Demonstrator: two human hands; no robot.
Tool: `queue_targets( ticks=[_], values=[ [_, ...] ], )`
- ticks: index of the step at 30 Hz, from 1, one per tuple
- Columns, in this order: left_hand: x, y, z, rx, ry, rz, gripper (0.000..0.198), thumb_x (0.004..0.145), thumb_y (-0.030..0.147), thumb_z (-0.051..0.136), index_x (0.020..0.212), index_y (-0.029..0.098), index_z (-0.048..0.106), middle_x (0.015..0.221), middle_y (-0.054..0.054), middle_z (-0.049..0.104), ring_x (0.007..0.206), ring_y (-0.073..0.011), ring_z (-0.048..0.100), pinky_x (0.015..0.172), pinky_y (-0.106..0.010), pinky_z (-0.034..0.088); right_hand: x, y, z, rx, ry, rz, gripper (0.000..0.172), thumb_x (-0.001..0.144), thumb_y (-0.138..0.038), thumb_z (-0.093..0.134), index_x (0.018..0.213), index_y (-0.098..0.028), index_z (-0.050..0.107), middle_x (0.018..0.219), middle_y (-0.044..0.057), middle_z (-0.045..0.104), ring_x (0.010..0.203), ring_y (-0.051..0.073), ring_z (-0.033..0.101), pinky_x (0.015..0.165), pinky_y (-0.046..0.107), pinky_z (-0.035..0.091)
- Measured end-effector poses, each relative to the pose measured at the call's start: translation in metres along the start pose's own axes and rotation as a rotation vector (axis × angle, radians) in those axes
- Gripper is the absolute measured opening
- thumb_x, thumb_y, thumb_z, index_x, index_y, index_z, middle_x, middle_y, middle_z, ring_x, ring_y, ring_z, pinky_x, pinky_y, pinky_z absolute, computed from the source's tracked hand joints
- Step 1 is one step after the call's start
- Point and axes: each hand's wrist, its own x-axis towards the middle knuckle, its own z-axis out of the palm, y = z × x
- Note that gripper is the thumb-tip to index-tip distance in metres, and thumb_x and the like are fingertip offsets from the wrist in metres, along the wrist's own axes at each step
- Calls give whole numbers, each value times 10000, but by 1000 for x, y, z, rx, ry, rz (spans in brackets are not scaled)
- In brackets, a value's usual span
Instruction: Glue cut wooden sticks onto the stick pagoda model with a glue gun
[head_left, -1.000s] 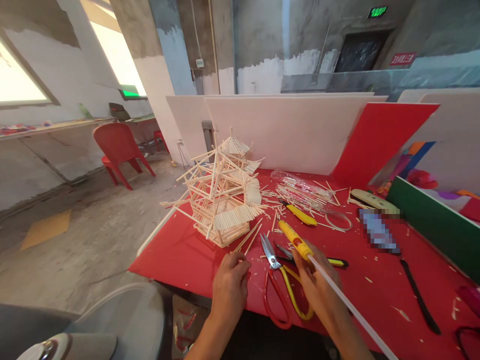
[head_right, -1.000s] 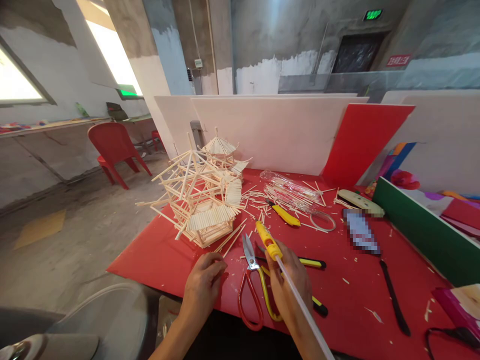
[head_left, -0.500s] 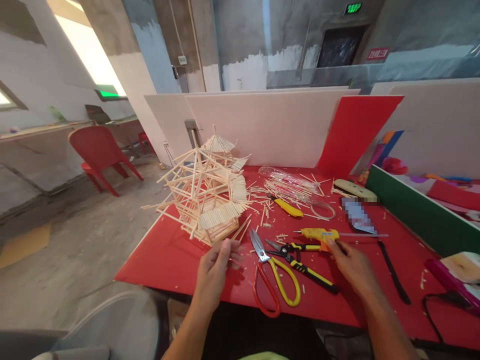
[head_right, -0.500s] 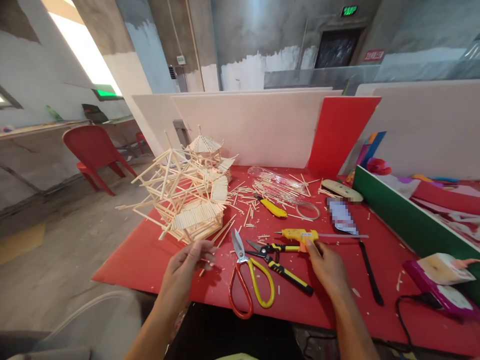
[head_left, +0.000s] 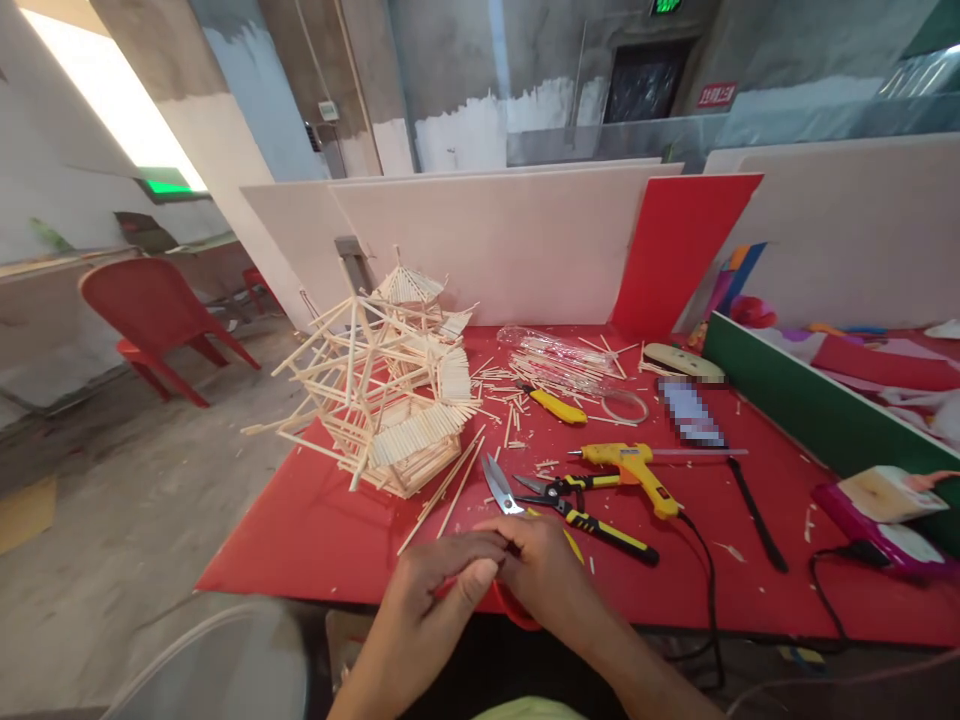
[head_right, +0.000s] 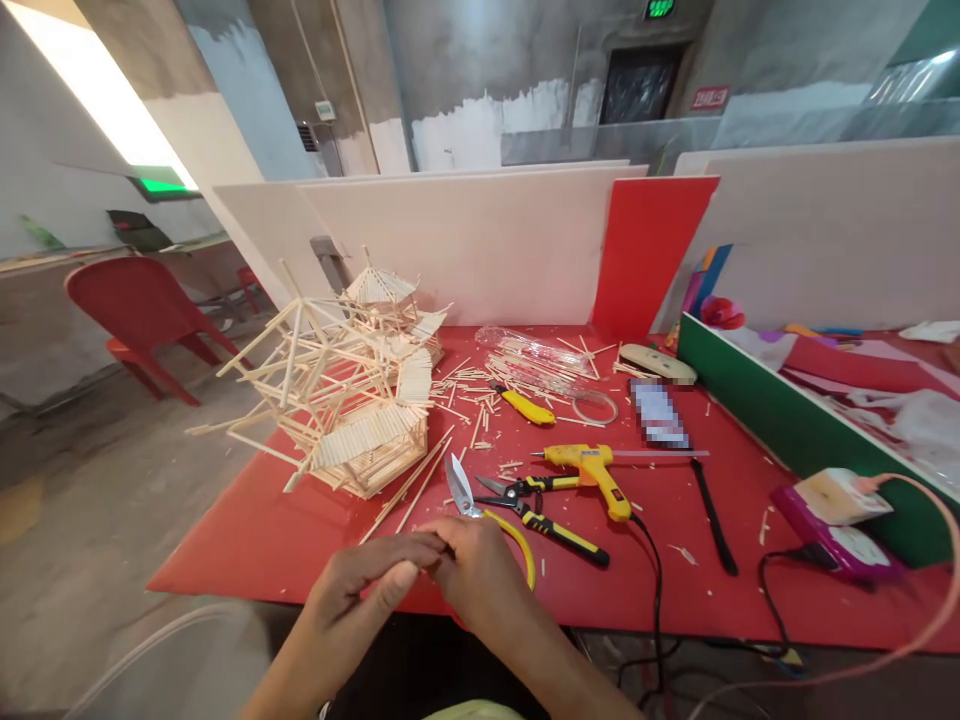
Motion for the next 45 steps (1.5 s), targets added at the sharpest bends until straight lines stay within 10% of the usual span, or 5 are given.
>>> queue_targets(
  ticks=[10, 17, 26, 33, 45],
  values=[
    [-8, -22, -7, 520, 643, 148, 236, 903, 254, 564, 675, 213, 606, 789, -45, 652, 713, -165, 604, 667, -252, 487, -16, 40, -21, -207, 9, 121, 330, 917, -150, 429, 751, -214, 707, 618, 5, 695, 557, 155, 657, 547, 234, 493],
    [-12, -40, -14, 435, 605, 64, 131, 857, 307, 642, 837, 214, 731, 1030, -95, 636, 869, -212, 633, 743, -317, 549, -32, 35, -24, -276, -44, -30, 642, 857, -175, 552, 1470, -314, 420, 1542, 65, 406, 1395, 243, 413, 1101, 454, 415],
    [8, -47, 20, -77, 156, -97, 702, 753, 174, 715, 1420, 226, 501, 1024, -84, 714, 652, -139, 618, 555, -227, 527, -8, 15, -29, 100, 5, -76, 633, 828, -39, 414, 1403, -294, 482, 1235, 44, 666, 1091, 166, 661, 959, 347, 548],
    [19, -53, 12, -302, 452, -262, 105, 704, 275, 764, 728, 174, 772, 617, -26, 717, 496, -151, 626, 482, -243, 536, -1, 22, -44, 167, 144, 5, 419, 927, -187, 472, 1333, -270, 534, 1165, 58, 690, 1014, 178, 688, 859, 328, 584],
    [16, -62, 6, -282, 503, -297, 141, 665, 292, 790, 723, 170, 751, 569, 3, 672, 503, -130, 595, 490, -215, 516, 9, 26, 10, -483, -99, 71, 126, 861, -269, 669, 963, -214, 718, 932, 75, 661, 959, 277, 592, 817, 384, 477]
  ],
)
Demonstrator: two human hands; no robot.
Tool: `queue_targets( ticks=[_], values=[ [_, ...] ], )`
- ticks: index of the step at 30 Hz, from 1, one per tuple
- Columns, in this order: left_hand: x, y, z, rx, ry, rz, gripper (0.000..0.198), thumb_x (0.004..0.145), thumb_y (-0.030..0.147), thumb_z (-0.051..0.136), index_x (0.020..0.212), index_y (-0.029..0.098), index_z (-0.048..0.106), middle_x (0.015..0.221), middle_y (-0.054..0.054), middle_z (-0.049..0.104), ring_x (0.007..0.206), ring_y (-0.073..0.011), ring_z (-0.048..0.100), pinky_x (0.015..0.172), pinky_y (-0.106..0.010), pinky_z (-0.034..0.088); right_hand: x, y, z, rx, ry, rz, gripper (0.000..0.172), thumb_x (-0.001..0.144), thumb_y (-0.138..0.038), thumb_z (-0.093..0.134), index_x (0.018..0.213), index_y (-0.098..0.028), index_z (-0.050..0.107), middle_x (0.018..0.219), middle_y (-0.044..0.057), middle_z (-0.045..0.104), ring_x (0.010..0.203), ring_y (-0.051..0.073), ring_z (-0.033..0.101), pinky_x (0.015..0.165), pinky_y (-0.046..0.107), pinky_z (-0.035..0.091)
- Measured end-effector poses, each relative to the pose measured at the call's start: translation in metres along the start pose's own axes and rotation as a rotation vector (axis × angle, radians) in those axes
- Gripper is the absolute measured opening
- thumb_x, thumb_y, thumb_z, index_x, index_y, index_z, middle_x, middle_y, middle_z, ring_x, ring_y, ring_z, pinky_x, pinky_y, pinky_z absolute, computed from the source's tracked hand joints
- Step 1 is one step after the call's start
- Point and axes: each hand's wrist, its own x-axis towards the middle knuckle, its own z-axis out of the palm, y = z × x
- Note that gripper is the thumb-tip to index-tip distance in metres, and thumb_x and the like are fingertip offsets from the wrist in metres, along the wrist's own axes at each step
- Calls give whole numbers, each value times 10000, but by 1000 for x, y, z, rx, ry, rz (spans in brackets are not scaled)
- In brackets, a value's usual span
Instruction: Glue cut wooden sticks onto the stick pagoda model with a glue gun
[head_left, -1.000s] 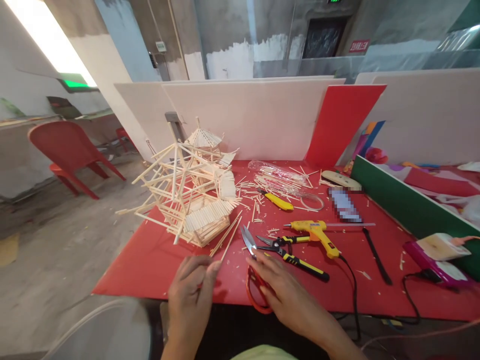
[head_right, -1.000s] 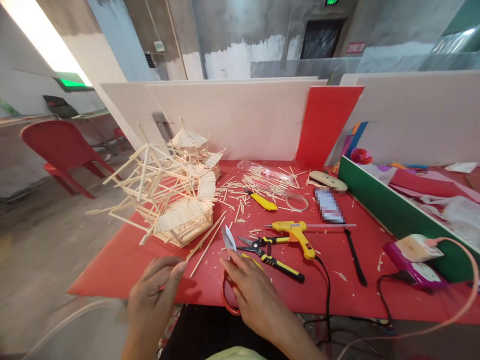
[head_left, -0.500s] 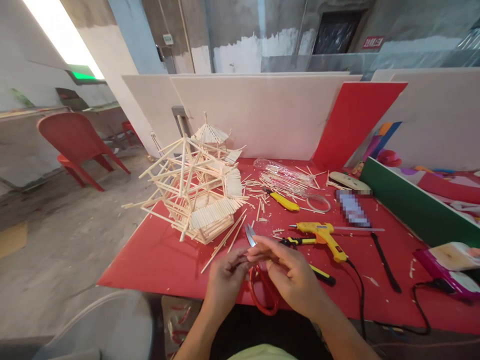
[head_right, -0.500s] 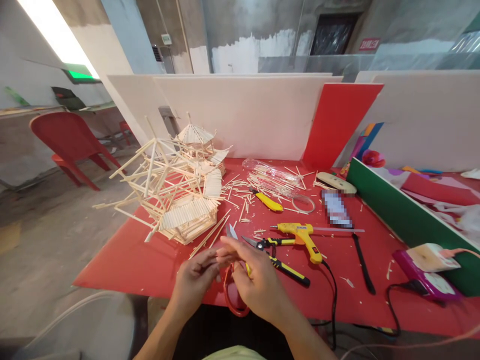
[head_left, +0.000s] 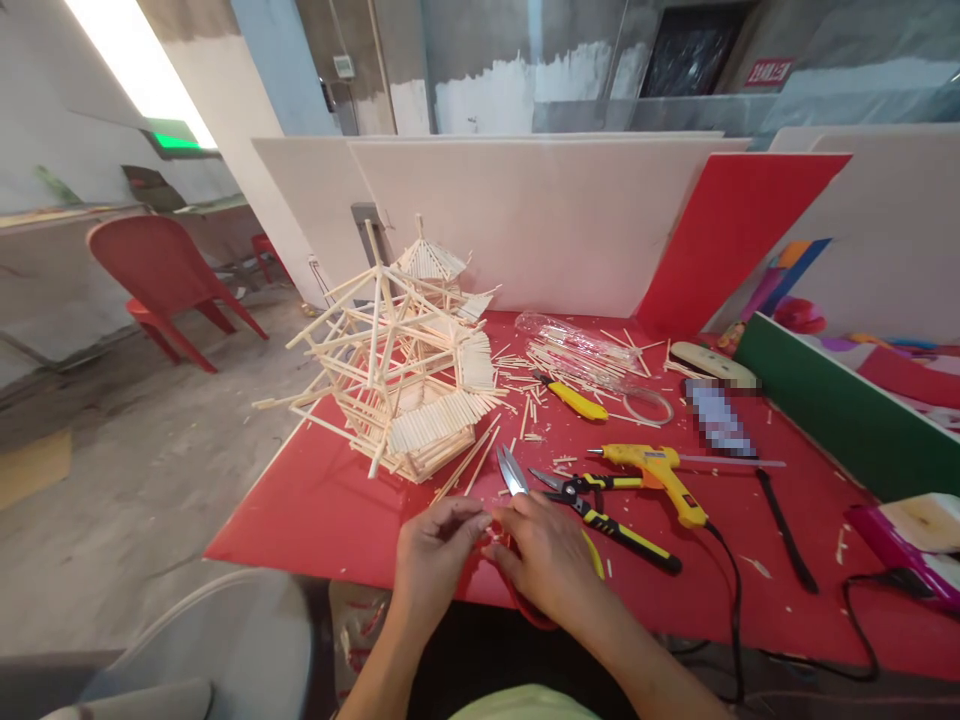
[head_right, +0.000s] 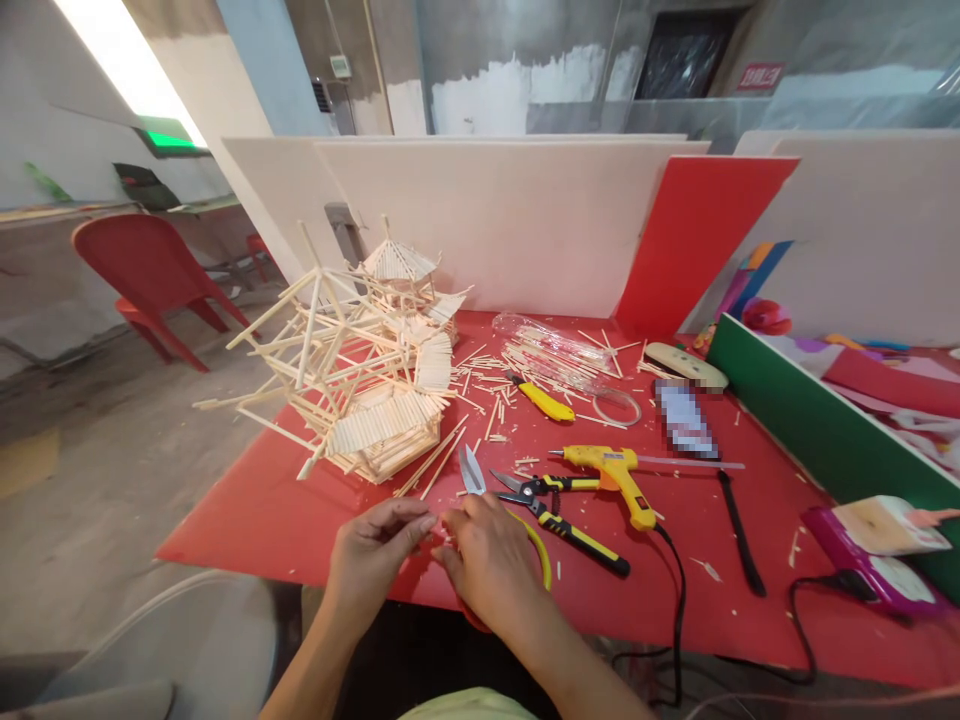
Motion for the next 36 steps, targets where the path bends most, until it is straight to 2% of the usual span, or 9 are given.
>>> queue_targets(
  ticks=[3, 6, 9, 13, 17, 20, 24, 30, 36],
  values=[
    [-1, 3, -7, 93, 18, 70, 145, 729, 315, 738, 784, 185, 772, 702, -39, 725, 557, -154, 631, 511, -240, 535, 5, -3, 7, 22, 41, 30, 138, 894, -165, 574, 826, -179, 694, 903, 102, 644, 941, 285, 587, 809, 396, 463],
    [-4, 8, -16, 216, 164, 229, 160, 778, 319, 691, 843, 208, 785, 1019, -88, 733, 682, -165, 664, 579, -249, 549, 7, 2, 4, 123, 64, 43, 158, 929, -201, 555, 852, -205, 693, 915, 74, 654, 914, 250, 607, 814, 368, 469],
    [-6, 10, -19, 227, 221, 181, 180, 799, 361, 686, 793, 198, 762, 733, -37, 704, 587, -150, 625, 528, -222, 507, 7, 10, -2, 312, 82, 73, 208, 979, -324, 515, 926, -240, 698, 892, 25, 681, 836, 190, 651, 772, 301, 505],
    [-7, 9, -6, 79, 54, 28, 360, 803, 481, 677, 626, 168, 660, 514, 19, 550, 456, -105, 489, 449, -198, 409, 10, 10, -6, 474, 92, 110, 330, 1022, -382, 394, 1086, -227, 678, 816, 6, 686, 616, 135, 646, 567, 237, 520],
    [-4, 5, 7, -41, -119, -35, 438, 784, 585, 658, 670, 163, 619, 473, 53, 455, 419, -85, 379, 413, -201, 302, 13, 4, -3, 536, 92, -79, 316, 964, -172, 455, 1145, -262, 696, 997, 39, 681, 895, 166, 670, 812, 273, 535],
    [0, 0, 6, 4, -136, 31, 481, 801, 623, 613, 639, 173, 558, 520, 45, 443, 476, -95, 380, 450, -214, 293, 13, 5, 2, 455, 98, -187, 360, 935, -118, 461, 1181, -266, 679, 1039, 56, 701, 961, 191, 664, 850, 298, 518],
    [4, 0, -4, 125, -142, 64, 506, 805, 626, 610, 598, 177, 505, 569, 42, 396, 550, -105, 361, 501, -228, 281, 18, 11, 7, 445, 113, -199, 171, 939, -189, 551, 1010, -252, 693, 922, 21, 720, 840, 174, 673, 777, 273, 504],
    [2, 8, -10, -16, -278, -91, 587, 790, 759, 497, 629, 194, 483, 506, 41, 437, 426, -82, 367, 420, -220, 260, 26, 2, 3, 660, 40, -199, 127, 941, -300, 599, 898, -276, 717, 875, -3, 617, 832, 141, 625, 749, 219, 496],
    [3, 1, -13, -212, -263, -188, 564, 696, 717, 667, 617, 178, 519, 427, 63, 442, 338, -40, 320, 360, -184, 220, 28, -6, 3, 683, 71, -157, 197, 945, -354, 582, 835, -256, 713, 834, 1, 623, 780, 132, 624, 718, 200, 499]
  ],
)
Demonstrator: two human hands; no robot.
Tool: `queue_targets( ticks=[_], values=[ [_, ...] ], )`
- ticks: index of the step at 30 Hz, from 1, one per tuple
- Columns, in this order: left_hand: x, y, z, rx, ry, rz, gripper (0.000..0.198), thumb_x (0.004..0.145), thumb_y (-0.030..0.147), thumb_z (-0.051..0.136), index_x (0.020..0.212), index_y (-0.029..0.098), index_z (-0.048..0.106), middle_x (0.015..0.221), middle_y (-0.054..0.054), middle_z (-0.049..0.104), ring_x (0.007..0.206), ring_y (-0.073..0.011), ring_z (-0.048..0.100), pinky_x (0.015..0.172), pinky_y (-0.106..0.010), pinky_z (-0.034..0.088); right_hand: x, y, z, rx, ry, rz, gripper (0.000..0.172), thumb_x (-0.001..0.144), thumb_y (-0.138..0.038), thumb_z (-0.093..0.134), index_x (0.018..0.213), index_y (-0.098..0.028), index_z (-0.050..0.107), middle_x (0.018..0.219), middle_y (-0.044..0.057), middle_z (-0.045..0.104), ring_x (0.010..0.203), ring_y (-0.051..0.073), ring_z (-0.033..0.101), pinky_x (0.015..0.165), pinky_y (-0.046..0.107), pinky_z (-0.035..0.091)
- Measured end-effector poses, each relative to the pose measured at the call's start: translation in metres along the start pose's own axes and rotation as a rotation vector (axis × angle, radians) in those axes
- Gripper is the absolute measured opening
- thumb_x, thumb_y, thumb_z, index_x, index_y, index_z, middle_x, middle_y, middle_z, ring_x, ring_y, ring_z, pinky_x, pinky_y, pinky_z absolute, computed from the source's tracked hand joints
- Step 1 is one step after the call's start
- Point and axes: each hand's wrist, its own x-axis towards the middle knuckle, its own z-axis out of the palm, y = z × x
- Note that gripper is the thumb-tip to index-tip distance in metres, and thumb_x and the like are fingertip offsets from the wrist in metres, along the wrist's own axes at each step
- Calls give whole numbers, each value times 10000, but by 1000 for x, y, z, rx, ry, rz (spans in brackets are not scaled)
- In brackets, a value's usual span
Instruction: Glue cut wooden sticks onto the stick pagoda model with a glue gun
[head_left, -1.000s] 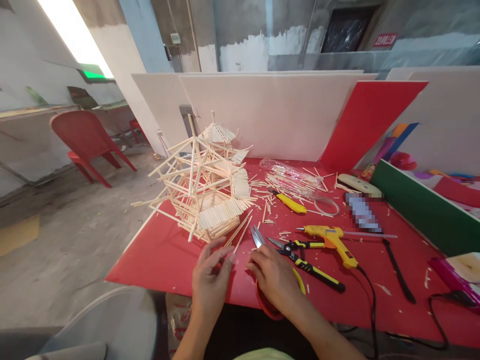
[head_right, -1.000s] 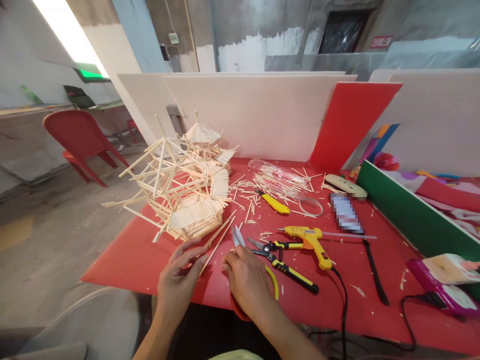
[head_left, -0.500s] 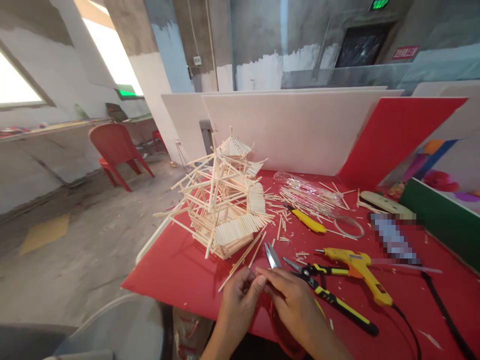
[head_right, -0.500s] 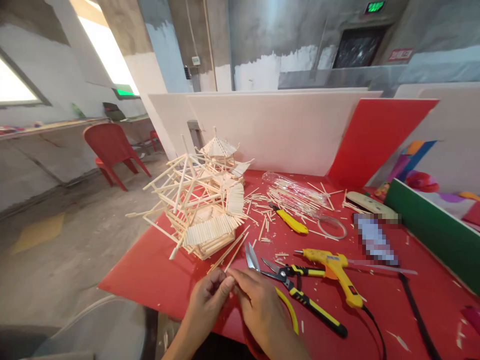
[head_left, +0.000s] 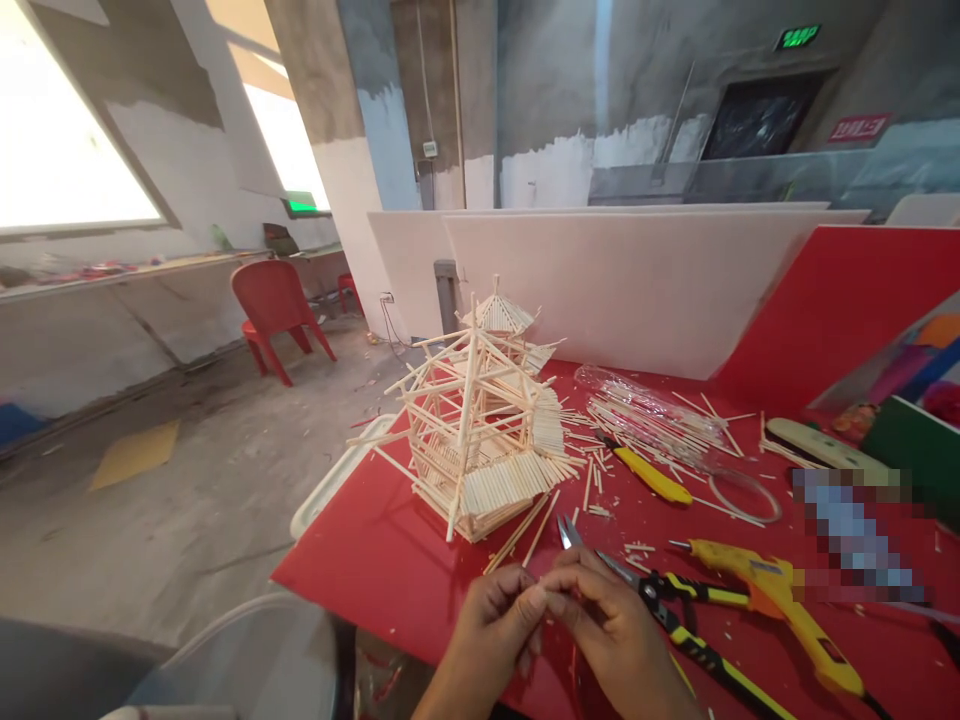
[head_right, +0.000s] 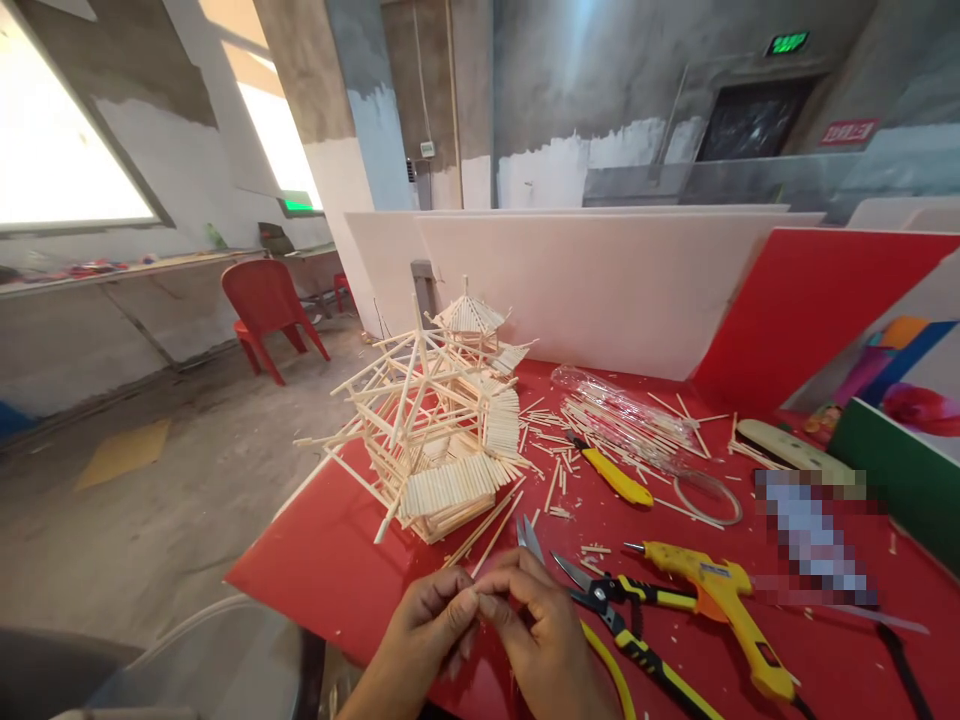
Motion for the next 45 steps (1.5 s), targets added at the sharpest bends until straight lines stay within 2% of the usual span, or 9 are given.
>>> queue_targets(
  ticks=[3, 6, 11, 15, 18, 29, 33, 39, 45],
  values=[
    [0, -2, -4, -88, 67, -25, 530, 607, 635, 793, 596, 175, 530, 400, 68, 457, 320, -32, 313, 338, -172, 225, 2, -3, 2, 11, 15, 7, 182, 939, -372, 589, 943, -260, 732, 896, 16, 669, 845, 148, 651, 763, 214, 512],
    [0, -2, -7, -160, 123, -47, 515, 555, 586, 845, 573, 175, 536, 369, 65, 471, 291, -30, 294, 311, -171, 219, 3, -8, 3, 14, -55, 22, 218, 946, -378, 579, 1043, -274, 744, 893, 21, 684, 839, 152, 658, 755, 227, 517],
    [-2, 6, -9, -196, 141, -47, 478, 530, 531, 877, 567, 162, 574, 367, 62, 488, 294, -29, 313, 312, -160, 232, 6, -20, 4, 37, -63, 0, 212, 941, -353, 588, 1039, -271, 757, 850, 19, 677, 786, 143, 645, 692, 232, 507],
    [-4, 14, -13, -115, 83, -1, 400, 609, 489, 855, 648, 141, 662, 457, 19, 585, 343, -61, 461, 361, -167, 312, 9, -24, 2, 84, -27, 38, 208, 932, -342, 598, 1021, -261, 768, 855, 26, 684, 804, 152, 646, 727, 255, 512],
    [-4, 17, -14, -98, 72, 39, 351, 676, 460, 823, 679, 136, 690, 504, 4, 618, 375, -73, 501, 401, -182, 378, 10, -25, 0, 113, -43, 55, 224, 938, -333, 587, 1045, -253, 767, 860, 33, 683, 816, 156, 644, 755, 273, 510],
    [-5, 17, -12, -57, 69, 56, 352, 719, 460, 791, 651, 133, 681, 509, -16, 633, 373, -84, 509, 395, -190, 369, 12, -27, -7, 116, -74, 19, 230, 944, -314, 574, 1007, -237, 781, 781, 23, 666, 741, 138, 632, 721, 268, 498],
    [-4, 17, -11, -89, 33, 25, 370, 724, 478, 781, 637, 137, 667, 492, -10, 618, 357, -78, 485, 385, -190, 360, 12, -22, -9, 137, -67, 46, 241, 935, -347, 595, 1079, -248, 760, 831, 24, 691, 770, 140, 637, 735, 263, 503],
    [-3, 19, -7, -50, 69, 33, 365, 750, 472, 759, 639, 140, 656, 508, -4, 606, 374, -70, 471, 393, -184, 350, 12, -19, -9, 2, -68, 13, 260, 962, -324, 550, 1129, -256, 738, 826, 19, 671, 765, 136, 628, 727, 258, 495],
    [-4, 15, -4, 22, 114, 37, 388, 779, 482, 727, 618, 141, 634, 522, -2, 590, 394, -77, 476, 406, -190, 351, 11, -20, -9, -260, -88, -146, 267, 981, -255, 483, 1097, -224, 722, 846, 40, 681, 792, 154, 613, 732, 268, 475]
  ],
)
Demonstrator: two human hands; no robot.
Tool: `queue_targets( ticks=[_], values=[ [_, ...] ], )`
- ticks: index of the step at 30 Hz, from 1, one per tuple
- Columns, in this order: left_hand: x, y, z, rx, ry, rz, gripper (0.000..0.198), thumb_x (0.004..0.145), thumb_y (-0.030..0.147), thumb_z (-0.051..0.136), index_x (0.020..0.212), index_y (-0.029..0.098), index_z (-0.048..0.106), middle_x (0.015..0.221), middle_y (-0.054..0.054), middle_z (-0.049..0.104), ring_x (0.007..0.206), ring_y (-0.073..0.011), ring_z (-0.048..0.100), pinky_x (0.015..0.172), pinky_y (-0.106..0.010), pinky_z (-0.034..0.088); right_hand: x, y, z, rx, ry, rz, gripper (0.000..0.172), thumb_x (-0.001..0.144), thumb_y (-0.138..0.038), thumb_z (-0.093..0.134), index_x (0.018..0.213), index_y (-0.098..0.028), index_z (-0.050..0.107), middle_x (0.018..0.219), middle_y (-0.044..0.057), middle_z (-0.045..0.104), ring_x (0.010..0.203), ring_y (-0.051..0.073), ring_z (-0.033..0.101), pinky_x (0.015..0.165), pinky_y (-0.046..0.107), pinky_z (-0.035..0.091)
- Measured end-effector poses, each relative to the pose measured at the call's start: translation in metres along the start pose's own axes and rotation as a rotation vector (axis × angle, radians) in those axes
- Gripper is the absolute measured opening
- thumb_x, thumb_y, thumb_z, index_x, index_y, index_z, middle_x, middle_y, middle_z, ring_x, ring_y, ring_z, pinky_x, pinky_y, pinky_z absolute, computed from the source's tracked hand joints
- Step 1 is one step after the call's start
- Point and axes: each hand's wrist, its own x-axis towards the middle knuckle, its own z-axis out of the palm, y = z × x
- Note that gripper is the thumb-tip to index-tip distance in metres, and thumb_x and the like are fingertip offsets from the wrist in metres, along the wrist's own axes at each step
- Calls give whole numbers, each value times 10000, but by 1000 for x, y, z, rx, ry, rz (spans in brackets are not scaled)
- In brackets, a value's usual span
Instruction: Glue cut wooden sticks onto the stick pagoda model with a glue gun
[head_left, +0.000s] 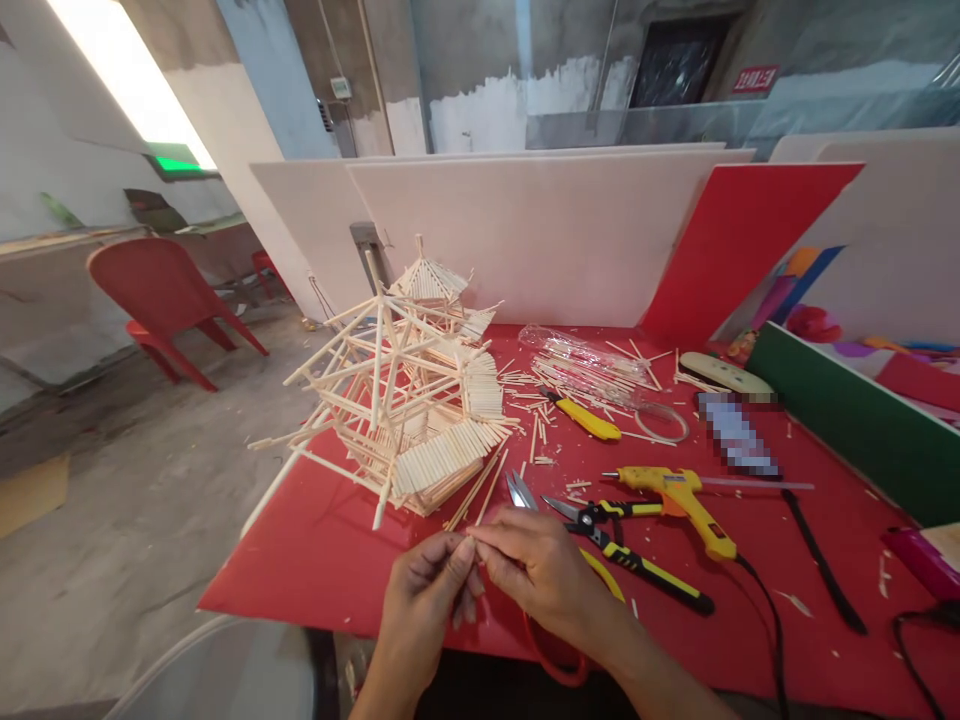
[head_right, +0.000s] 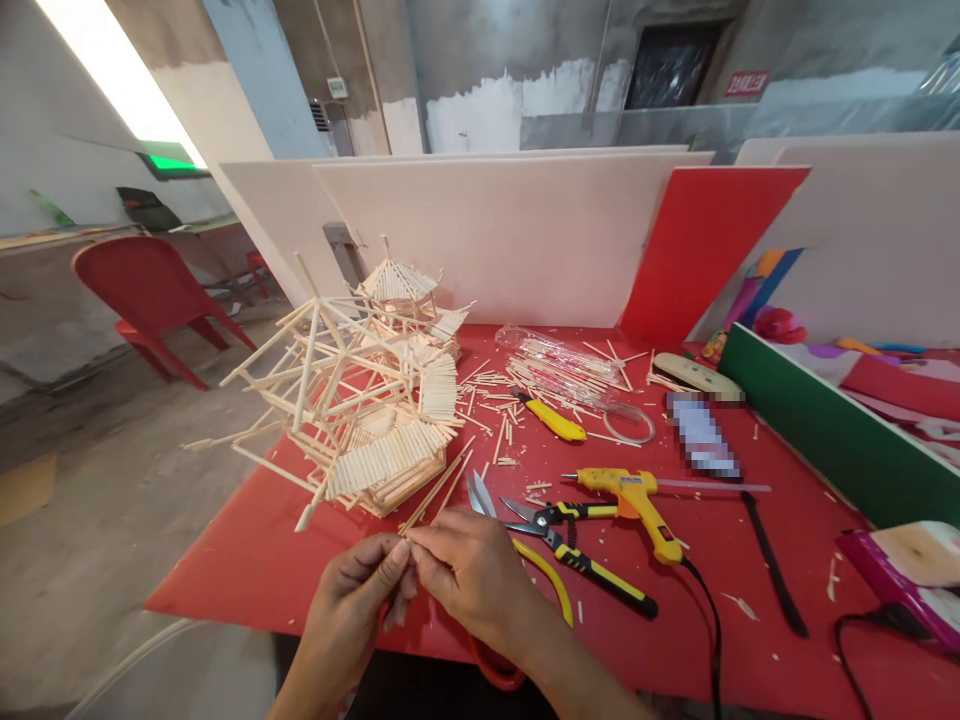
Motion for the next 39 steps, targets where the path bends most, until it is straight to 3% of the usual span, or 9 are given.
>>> queue_targets(
  ticks=[5, 10, 18, 25, 32, 35, 39],
  values=[
    [-2, 1, 4, 2, -1, 6, 391, 794, 477, 711, 614, 143, 619, 505, 7, 568, 391, -79, 467, 407, -195, 341, -1, 3, 5, -105, 79, -25, 254, 967, -222, 475, 1025, -196, 721, 840, 56, 694, 800, 167, 626, 754, 282, 478],
    [-1, 3, 5, -52, 50, 5, 397, 799, 489, 701, 616, 152, 597, 505, 23, 535, 403, -71, 427, 411, -192, 310, 0, 0, -1, 11, 3, -36, 292, 993, -242, 460, 1189, -236, 677, 905, 43, 704, 845, 156, 636, 779, 267, 493],
    [-5, -3, 8, -90, 41, -11, 396, 814, 477, 697, 620, 147, 593, 490, 38, 489, 428, -53, 372, 428, -178, 275, 0, 4, 3, -37, 92, -79, 217, 935, -183, 514, 978, -206, 725, 838, 46, 719, 772, 156, 647, 734, 262, 488],
    [-7, -1, 16, -310, 56, -151, 387, 748, 508, 745, 671, 164, 584, 465, 46, 503, 384, -48, 349, 385, -165, 269, 1, -2, 0, 197, 39, 77, 208, 951, -243, 523, 968, -228, 730, 832, 18, 700, 759, 140, 634, 736, 248, 492],
    [-4, -5, 14, -151, 78, -25, 434, 805, 535, 687, 636, 158, 555, 490, 45, 492, 416, -45, 375, 412, -160, 293, 2, -1, -2, 207, 21, 69, 221, 968, -250, 522, 918, -228, 736, 813, 8, 702, 756, 132, 632, 741, 237, 481],
    [-3, -3, 12, -70, 122, 42, 398, 770, 501, 739, 666, 153, 578, 562, 47, 515, 444, -41, 410, 431, -159, 318, 2, 0, -1, 171, 33, 70, 213, 971, -252, 519, 994, -227, 729, 866, 20, 713, 797, 141, 641, 758, 245, 485],
    [-4, -3, 9, -78, 119, 30, 398, 742, 503, 762, 676, 153, 583, 569, 43, 528, 409, -38, 408, 396, -161, 299, 1, 2, 1, 125, 22, 25, 248, 974, -234, 498, 1104, -229, 710, 951, 42, 716, 854, 156, 643, 781, 259, 490]
  ],
)
